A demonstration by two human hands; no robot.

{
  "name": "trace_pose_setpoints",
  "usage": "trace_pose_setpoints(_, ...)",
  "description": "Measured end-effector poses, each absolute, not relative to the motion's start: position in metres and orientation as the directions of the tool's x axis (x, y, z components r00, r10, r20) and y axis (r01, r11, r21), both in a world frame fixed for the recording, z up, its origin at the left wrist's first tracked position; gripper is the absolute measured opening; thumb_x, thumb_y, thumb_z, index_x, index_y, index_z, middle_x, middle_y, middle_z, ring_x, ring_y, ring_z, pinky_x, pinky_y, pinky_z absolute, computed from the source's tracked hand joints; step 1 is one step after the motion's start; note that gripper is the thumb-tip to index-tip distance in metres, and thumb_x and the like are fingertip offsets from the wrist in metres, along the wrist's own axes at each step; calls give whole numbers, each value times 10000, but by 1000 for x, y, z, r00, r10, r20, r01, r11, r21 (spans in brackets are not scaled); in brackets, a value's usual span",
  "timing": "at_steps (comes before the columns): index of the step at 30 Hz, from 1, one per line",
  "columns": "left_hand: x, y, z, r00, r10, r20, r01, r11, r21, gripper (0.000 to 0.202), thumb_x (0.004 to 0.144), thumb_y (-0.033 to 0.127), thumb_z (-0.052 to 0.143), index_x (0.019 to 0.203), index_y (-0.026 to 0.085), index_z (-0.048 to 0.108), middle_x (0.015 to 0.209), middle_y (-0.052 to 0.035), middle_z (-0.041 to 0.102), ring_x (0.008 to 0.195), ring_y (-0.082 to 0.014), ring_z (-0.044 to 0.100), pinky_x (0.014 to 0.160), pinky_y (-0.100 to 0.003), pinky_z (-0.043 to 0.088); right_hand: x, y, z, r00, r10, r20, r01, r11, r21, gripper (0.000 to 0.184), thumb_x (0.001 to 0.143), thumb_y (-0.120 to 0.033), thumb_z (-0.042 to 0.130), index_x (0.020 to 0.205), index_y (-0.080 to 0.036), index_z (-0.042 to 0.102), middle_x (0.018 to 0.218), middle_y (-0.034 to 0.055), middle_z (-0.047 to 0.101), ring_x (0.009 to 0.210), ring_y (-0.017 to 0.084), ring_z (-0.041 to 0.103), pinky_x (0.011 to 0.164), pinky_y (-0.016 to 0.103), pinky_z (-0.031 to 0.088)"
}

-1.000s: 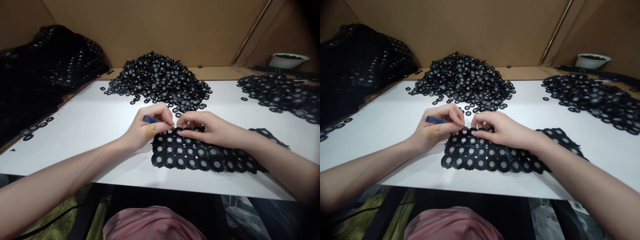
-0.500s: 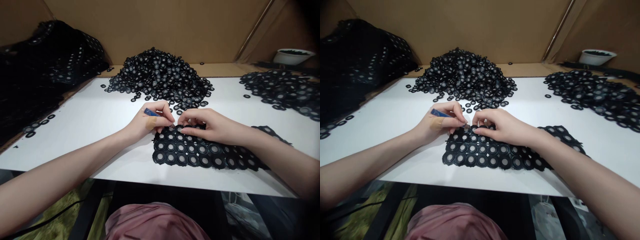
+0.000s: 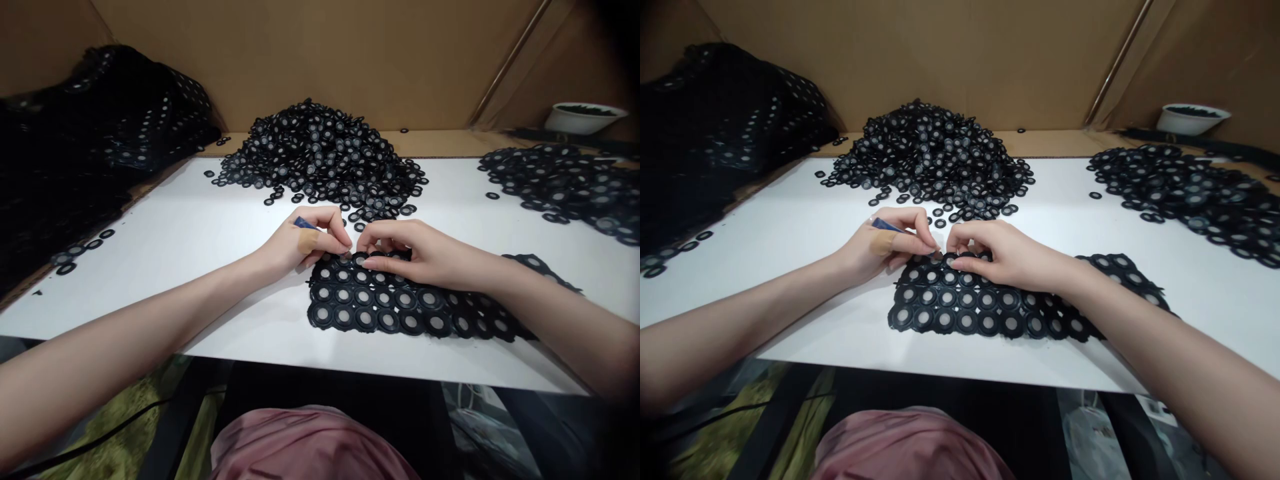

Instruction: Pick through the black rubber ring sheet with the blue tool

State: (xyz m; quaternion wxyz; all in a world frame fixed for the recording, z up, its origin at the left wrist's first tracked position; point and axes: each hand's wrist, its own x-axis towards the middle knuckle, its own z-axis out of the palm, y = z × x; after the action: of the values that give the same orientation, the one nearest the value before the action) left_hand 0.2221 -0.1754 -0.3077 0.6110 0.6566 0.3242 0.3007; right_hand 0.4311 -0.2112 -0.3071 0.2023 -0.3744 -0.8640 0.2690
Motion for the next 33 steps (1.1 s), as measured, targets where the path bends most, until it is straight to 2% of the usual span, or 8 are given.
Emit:
trace_pose_setpoints(10,224,-177,-304,596,802,-41,86,-13,996,67,607,107,667,603,123,603,514,25,570,309,-16,340,286,-170,190,431,-213,-306,-642,753,147,537,578,-614,123,885,-314,538,911,-203,584,821,13,612,680,147,512,616,257,398)
trace_pose_setpoints(25,220,-180,-306,533,836,134,-40,-133,990,134,679,215,693,748,158,593,671,1,629,414,-83,509,386,-219,373,433,-212,-308,-641,752,151,529,576,-623,150,884,-354,542,896,-208,572,816,14,600,680,151,500,620,268,405)
trace_pose_setpoints(33,222,-182,-306,528,838,139,-69,-120,990,163,706,243,679,783,151,570,663,4,627,396,-82,527,367,-201,371,434,-213,-307,-645,747,162,517,583,-627,168,884,-351,539,930,-194,581,853,20,609,699,147,510,643,262,405)
